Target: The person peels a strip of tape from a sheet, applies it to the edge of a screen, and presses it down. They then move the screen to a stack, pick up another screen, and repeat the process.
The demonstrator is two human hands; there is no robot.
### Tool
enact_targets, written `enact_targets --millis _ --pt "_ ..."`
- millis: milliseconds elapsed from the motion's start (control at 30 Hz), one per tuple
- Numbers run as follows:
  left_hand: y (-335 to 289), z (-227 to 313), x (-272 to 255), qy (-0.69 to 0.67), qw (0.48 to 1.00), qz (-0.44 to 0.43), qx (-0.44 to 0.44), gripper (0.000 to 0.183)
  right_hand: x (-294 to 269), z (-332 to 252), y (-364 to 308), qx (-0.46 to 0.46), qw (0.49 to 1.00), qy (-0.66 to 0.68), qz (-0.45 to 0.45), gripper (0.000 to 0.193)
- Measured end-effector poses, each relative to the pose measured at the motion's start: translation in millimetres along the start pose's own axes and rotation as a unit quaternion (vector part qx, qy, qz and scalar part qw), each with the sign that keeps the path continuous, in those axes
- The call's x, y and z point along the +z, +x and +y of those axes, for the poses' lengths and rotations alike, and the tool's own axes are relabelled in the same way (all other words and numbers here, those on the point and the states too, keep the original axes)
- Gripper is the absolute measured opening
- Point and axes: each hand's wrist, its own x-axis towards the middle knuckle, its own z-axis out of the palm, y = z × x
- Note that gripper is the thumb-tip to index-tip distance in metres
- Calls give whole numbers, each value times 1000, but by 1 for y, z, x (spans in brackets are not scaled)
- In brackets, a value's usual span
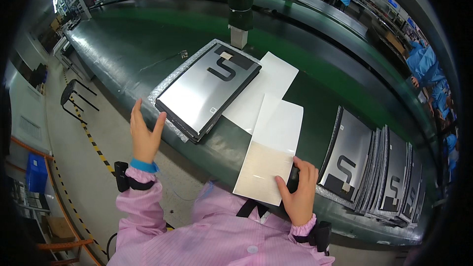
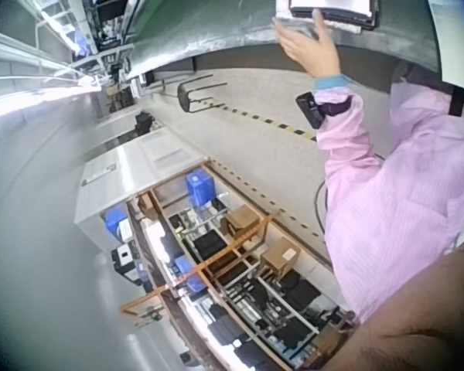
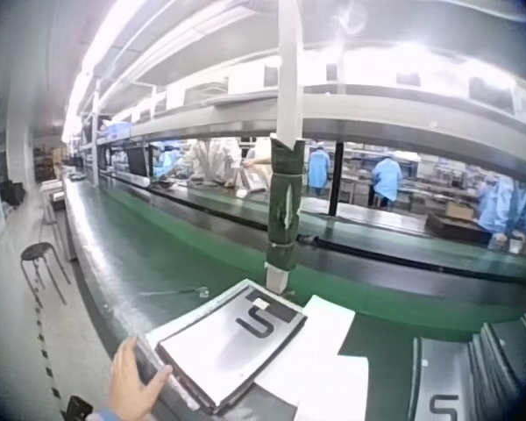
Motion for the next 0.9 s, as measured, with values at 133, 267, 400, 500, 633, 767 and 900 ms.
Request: enact_targets --millis 133,267,400,500,633,767,900 --pt "-12 -2 3 -47 997 -54 -27 70 8 -4 7 66 996 65 18 59" --pt "-44 -30 6 -64 994 87 -33 56 8 6 8 118 976 179 39 60" --pt "-153 -136 54 -113 979 -26 -167 39 2 24 2 160 920 353 54 42" --pt "-318 -252 121 -110 820 -515 -225 32 -3 13 2 200 891 405 47 33" --pt "-330 -230 141 -134 738 -662 2 36 -13 6 4 269 841 468 26 29" --pt "-291 -230 161 -75 758 -647 -32 36 -39 6 24 303 801 515 50 26" --pt "-278 -219 161 -19 756 -648 -89 36 -44 3 62 329 823 463 28 19"
